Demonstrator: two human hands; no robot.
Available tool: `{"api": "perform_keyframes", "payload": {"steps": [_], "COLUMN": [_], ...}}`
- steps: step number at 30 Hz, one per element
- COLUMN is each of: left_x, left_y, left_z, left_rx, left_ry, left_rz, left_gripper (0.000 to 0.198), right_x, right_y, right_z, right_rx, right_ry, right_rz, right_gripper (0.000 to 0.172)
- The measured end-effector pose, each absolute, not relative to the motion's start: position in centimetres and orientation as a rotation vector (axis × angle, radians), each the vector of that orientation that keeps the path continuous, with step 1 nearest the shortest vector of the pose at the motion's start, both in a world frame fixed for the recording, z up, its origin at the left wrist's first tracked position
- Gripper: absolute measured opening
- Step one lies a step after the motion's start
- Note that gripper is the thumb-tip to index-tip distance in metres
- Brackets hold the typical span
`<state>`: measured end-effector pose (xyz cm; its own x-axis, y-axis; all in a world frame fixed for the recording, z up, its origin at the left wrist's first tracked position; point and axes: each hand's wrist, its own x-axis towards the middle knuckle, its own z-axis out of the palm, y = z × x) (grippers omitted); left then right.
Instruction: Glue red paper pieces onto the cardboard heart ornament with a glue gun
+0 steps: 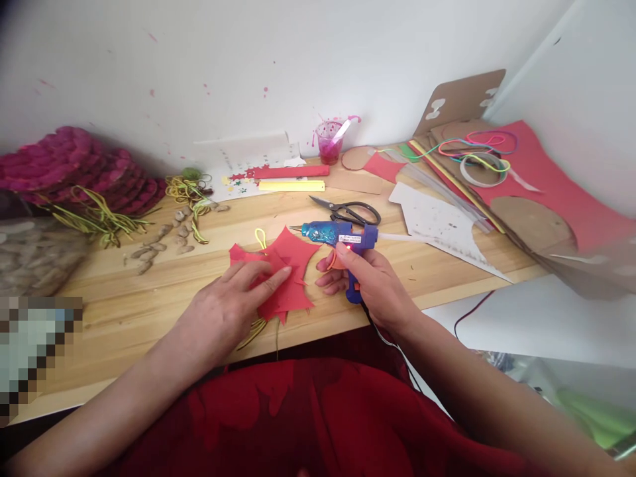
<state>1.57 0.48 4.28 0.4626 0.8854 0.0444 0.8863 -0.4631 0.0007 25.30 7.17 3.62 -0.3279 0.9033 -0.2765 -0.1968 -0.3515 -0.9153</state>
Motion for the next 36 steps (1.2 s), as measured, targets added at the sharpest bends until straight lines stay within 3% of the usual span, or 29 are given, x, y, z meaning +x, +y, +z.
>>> {"api": "perform_keyframes", "payload": {"steps": [6, 36], "left_x": [0.0, 0.4], "left_y": [0.6, 2.1], "left_z": [3.0, 3.6], "left_rx": [-2.685, -2.681], "left_ry": [-1.381, -1.585], "left_rz": [-0.160, -0.193], "left_gripper": [0.050, 0.055], "right_x": [25.0, 25.2], "right_y": [7.0, 7.3], "right_z": [3.7, 3.2], "right_rx": [-1.048, -1.012], "right_ry": [-1.062, -1.056], "right_rz": [1.792, 1.784], "right_gripper": [0.034, 0.038]}}
